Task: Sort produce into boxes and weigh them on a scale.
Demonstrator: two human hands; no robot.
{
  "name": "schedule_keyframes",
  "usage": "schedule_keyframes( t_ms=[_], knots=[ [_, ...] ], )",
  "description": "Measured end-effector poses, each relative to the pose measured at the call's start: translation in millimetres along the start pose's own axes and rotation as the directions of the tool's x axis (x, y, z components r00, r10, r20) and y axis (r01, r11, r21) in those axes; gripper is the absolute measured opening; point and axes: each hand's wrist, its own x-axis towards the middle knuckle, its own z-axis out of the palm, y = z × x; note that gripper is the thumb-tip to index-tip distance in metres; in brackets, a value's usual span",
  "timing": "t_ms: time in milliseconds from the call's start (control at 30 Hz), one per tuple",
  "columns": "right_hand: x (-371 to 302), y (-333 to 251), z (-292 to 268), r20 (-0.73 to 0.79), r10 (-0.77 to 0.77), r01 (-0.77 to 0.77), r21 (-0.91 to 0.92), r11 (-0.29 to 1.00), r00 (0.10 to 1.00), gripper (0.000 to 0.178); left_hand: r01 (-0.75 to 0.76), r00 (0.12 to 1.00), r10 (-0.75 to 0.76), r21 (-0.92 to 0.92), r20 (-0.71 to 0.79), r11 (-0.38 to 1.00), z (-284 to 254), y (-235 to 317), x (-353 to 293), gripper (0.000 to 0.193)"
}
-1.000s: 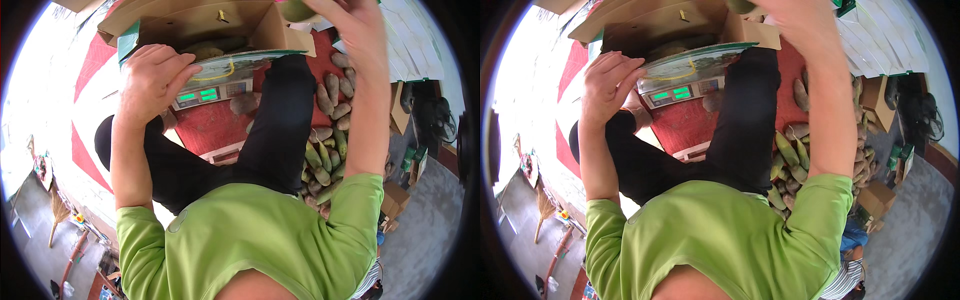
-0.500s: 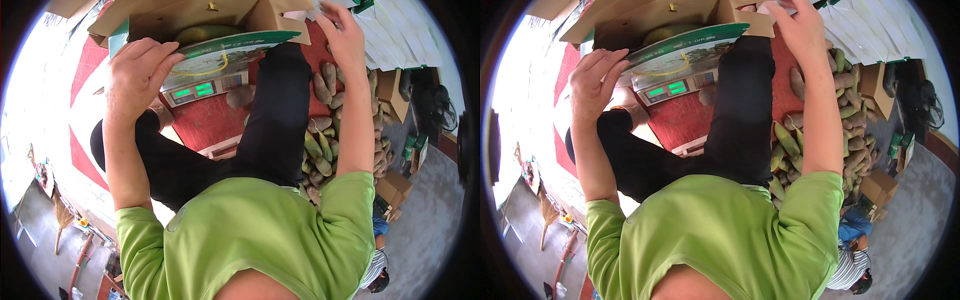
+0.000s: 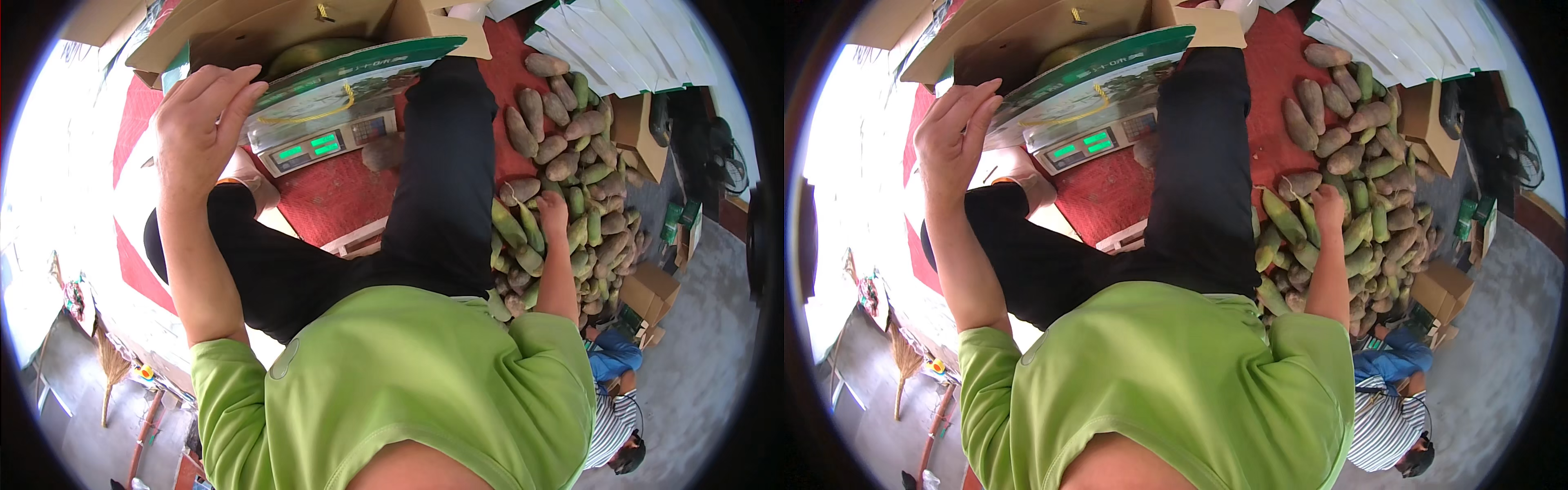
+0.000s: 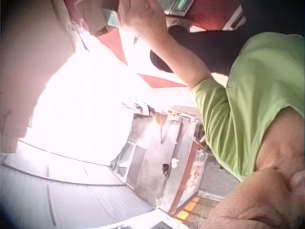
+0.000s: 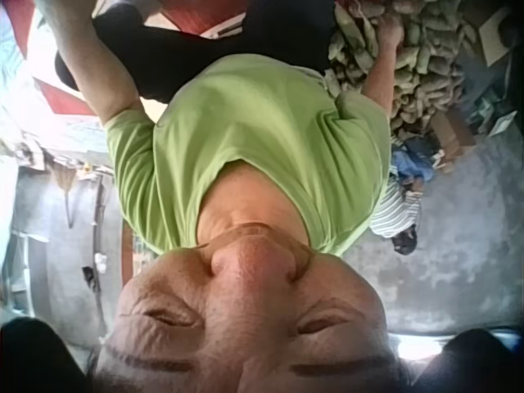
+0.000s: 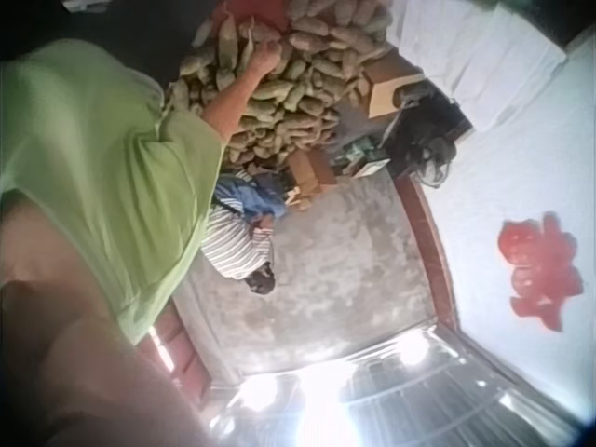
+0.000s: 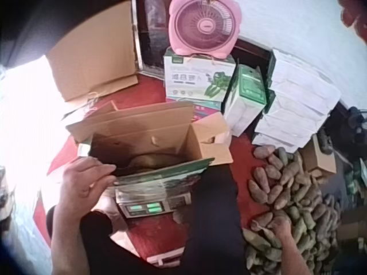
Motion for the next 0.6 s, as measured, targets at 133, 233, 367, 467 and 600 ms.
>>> schedule_keyframes(
  t_ms=[133, 233, 367, 467, 600],
  knots=[
    [-20, 42, 5, 0.028, 0.183, -0.181, -0.062, 0.982, 0.983, 0.037, 0.007, 1.000, -0.007, -0.030, 0.013, 1.000, 3, 7, 6, 0.014],
    [-31, 67, 11, -0.012, 0.203, -0.202, 0.055, 0.978, 0.979, 0.038, 0.010, 0.999, -0.008, -0.051, 0.033, 0.999, 8, 5, 7, 0.014],
    [-31, 56, 23, -0.016, 0.179, -0.180, -0.080, 0.980, 0.984, 0.035, 0.041, 0.997, -0.039, -0.030, 0.074, 0.999, -7, 2, 0, 0.014],
    [-41, 69, 24, -0.031, 0.199, -0.201, -0.086, 0.976, 0.980, 0.032, -0.015, 0.997, 0.016, -0.020, 0.078, 1.000, -1, -5, -1, 0.014],
    [-58, 73, 18, 0.016, 0.293, -0.284, -0.194, 0.939, 0.956, 0.040, -0.006, 0.997, 0.003, 0.035, 0.081, 0.999, 8, -6, 0, 0.016]
  ],
)
